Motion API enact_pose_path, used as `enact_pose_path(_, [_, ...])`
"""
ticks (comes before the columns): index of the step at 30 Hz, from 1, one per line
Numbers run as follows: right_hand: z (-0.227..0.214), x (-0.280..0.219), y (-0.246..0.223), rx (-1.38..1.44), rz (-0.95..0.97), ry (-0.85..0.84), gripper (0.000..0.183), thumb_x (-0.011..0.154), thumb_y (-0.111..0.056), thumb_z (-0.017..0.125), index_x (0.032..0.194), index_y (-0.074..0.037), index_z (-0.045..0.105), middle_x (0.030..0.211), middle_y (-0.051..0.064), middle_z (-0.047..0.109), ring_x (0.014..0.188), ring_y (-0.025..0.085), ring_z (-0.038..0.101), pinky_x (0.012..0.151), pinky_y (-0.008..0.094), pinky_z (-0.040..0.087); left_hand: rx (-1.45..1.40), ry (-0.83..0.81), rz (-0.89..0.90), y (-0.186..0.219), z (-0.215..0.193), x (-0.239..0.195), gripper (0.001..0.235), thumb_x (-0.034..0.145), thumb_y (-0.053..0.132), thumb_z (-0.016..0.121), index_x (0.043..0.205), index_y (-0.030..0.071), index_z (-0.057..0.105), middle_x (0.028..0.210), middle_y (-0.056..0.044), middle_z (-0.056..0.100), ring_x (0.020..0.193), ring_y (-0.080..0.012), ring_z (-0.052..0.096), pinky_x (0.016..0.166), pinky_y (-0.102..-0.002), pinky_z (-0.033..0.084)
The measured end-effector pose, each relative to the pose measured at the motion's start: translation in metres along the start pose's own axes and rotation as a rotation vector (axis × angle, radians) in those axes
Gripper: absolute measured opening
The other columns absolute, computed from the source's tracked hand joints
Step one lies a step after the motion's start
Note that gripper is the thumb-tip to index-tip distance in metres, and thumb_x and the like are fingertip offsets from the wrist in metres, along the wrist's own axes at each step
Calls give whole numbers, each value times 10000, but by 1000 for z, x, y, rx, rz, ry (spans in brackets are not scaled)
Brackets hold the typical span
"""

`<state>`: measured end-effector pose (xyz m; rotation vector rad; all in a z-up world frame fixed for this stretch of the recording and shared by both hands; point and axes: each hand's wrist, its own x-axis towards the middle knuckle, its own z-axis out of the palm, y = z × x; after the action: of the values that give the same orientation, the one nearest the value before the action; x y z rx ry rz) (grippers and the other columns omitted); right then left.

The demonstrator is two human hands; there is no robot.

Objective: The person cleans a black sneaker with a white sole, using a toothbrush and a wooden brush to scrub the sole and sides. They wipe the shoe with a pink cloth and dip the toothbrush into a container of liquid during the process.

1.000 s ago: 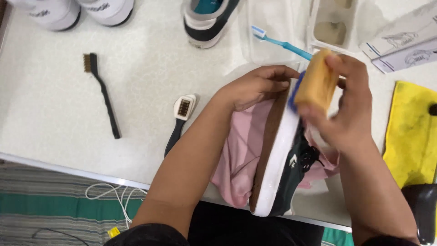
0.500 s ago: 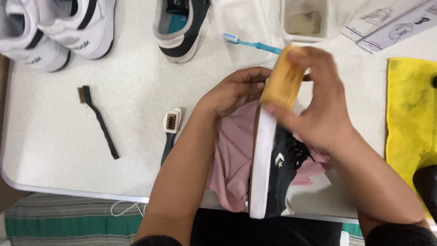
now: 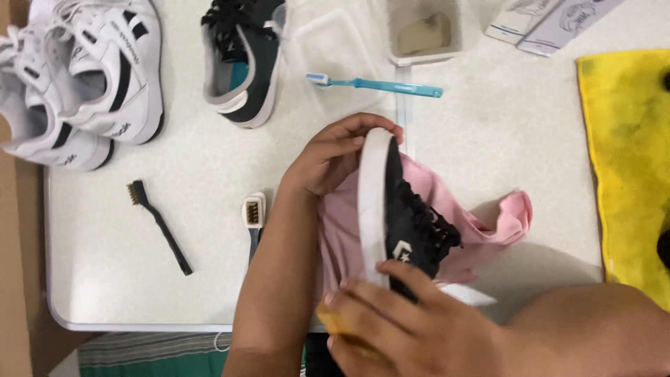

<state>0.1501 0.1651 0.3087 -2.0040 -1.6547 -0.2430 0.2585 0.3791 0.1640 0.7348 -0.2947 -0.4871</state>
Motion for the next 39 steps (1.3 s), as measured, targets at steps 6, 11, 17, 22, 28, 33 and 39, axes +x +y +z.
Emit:
enact_pose_path(6, [0,-12,-1,-37,-21,-37,96,1074,-142,537,1134,-159,609,1251,92,678,1137,244,668,952,483,525,16,-9,-24,2,3,3,387,1001,235,706,1287,-13,624,1309,-208,641,1228,-299,628,1061,-401,509])
enact_pose_path(11, [1,-13,1,-44,-2,42,136,1096,-220,556,1168,-152,649,1183,32,679,1083,163,664,915,429,545,74,69,-31,3,7,2,392,970,227,679,1258,-34,625,1297,-230,639,1230,-336,619,1092,-437,489])
enact_pose_path(17, [-29,3,39,370,47,32,377,1044,-383,500,1161,-35,586,1253,225,599,1161,410,648,932,593,496,127,64,-23,8,21,0,433,1021,315,716,1278,-21,623,1257,-179,666,1172,-237,668,1012,-327,569])
enact_pose_path(22, [-12,1,105,221,407,-52,894,691,-556,892,1355,-82,528,1364,212,500,1218,393,578,934,508,553,67,115,-18,-18,-13,-4,417,1060,262,661,1360,-21,597,1301,-150,653,1241,-240,626,1091,-363,505])
enact_pose_path(28, [7,5,137,282,516,139,773,793,-343,911,1358,16,524,1344,250,525,1287,391,540,1050,479,464,31,167,-57,-21,-20,-5,339,1063,204,642,1337,7,610,1264,-111,674,1178,-212,655,1032,-324,537])
enact_pose_path(33, [11,5,115,299,458,84,872,697,-358,972,1356,-62,485,1369,212,443,1319,377,473,1008,493,536,65,206,-76,-24,-24,-6,339,1060,126,612,1379,11,607,1153,-90,708,1010,-175,692,853,-307,576])
enact_pose_path(39, [15,9,128,224,481,93,798,753,-376,948,1333,-41,513,1374,226,473,1326,388,463,1030,536,526,28,158,-60,-26,-23,-6,386,1045,147,642,1377,-40,575,1246,-185,700,1111,-304,723,950,-406,612])
